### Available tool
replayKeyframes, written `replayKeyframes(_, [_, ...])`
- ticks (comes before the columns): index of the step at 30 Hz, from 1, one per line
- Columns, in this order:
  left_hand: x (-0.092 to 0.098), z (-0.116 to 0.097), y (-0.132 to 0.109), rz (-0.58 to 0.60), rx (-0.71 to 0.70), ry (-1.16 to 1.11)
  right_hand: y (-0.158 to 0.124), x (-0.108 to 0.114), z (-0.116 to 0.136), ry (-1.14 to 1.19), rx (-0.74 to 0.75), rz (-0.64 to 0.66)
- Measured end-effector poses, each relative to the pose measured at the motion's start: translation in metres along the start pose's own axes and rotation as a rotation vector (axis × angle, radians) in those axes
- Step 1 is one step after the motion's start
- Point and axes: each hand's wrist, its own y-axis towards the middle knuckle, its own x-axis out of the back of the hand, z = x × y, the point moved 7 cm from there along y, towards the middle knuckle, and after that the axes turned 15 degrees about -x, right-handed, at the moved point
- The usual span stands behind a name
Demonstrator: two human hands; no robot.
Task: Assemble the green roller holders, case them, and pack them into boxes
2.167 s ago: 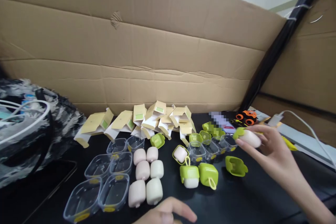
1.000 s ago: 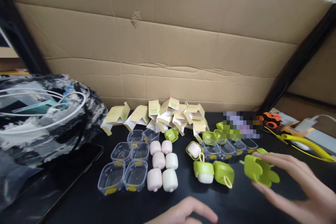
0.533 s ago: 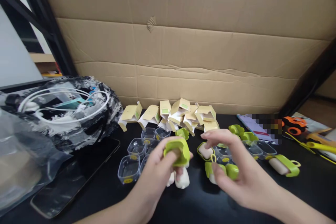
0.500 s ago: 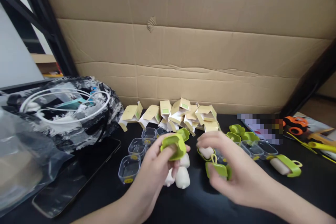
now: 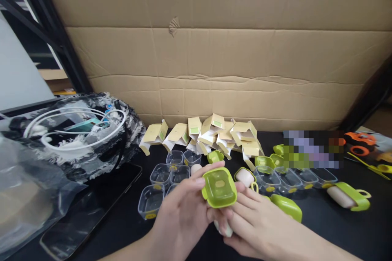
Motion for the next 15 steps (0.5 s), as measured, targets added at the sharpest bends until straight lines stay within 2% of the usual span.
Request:
replayKeyframes(4, [0.000, -0.002, 0.001, 0.006, -0.012, -0.058, 0.008, 0.029, -0.020, 0.151, -0.191, 0.045])
replayKeyframes(6, [0.006, 0.004, 0.000, -0.022, 0.013, -0.051, 0.010, 0.048, -0.034, 0.196, -0.290, -0.004])
replayKeyframes(9, [0.016, 0.022, -0.001, -0.028, 0.092, -0.041, 0.009, 0.070, -0.046, 0.263, -0.363, -0.136])
replayKeyframes(11, [0.020, 0.034, -0.003, 0.011, 0.138, -0.063, 0.008, 0.073, -0.042, 0.326, -0.344, -0.162])
replayKeyframes(15, [0.019, 0.054, -0.009, 0.104, 0.237, -0.178, 0.009, 0.061, -0.018, 0.381, -0.238, -0.081])
